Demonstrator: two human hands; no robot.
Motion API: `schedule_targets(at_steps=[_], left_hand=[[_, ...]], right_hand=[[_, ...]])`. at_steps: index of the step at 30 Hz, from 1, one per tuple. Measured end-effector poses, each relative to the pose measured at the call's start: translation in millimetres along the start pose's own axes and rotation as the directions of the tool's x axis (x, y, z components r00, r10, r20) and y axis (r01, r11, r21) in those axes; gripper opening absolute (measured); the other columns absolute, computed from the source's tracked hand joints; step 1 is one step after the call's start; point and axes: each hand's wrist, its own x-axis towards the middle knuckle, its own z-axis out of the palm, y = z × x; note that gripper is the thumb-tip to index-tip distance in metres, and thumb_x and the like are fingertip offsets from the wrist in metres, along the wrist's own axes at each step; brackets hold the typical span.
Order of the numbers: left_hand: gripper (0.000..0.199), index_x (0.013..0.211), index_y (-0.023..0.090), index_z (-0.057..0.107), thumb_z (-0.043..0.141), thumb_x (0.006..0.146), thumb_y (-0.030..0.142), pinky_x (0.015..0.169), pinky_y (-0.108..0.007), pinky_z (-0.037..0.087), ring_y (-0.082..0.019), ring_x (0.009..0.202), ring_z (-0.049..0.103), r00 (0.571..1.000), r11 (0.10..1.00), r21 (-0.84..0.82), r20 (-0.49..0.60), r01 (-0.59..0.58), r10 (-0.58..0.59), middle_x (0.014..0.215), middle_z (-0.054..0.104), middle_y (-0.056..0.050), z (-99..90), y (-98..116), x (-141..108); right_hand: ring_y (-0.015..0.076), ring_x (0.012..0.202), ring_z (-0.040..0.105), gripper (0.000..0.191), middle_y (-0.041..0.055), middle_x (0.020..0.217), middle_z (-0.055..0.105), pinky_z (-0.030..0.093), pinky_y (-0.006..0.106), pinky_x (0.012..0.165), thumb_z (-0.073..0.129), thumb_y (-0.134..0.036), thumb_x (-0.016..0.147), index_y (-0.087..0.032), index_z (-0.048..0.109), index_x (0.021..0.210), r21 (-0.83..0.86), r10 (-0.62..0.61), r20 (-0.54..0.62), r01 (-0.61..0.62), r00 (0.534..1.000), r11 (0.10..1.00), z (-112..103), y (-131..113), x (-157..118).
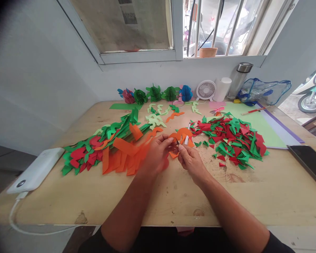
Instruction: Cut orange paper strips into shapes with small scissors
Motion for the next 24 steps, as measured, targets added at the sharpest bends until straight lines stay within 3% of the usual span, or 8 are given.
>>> schedule_targets(at_steps=[24], left_hand=[[0.020, 0.070, 0.016, 0.057, 0.070, 0.063, 0.029, 0.058, -0.025, 0.042, -0.010, 0.053, 0.055, 1.000, 1.000, 0.018, 0.025, 0.015, -0.016, 0.061, 0.062, 0.001, 0.3, -1.7, 0.9]], right_hand=[[0.0053, 0.037, 0.022, 0.051, -0.0074, 0.044, 0.033, 0.015, 0.021, 0.035, 0.056, -0.065, 0.077, -0.021, 0.041, 0.056, -0.003, -0.030, -0.017, 0.030, 0.999, 1.000, -1.7, 3.6, 2.1]])
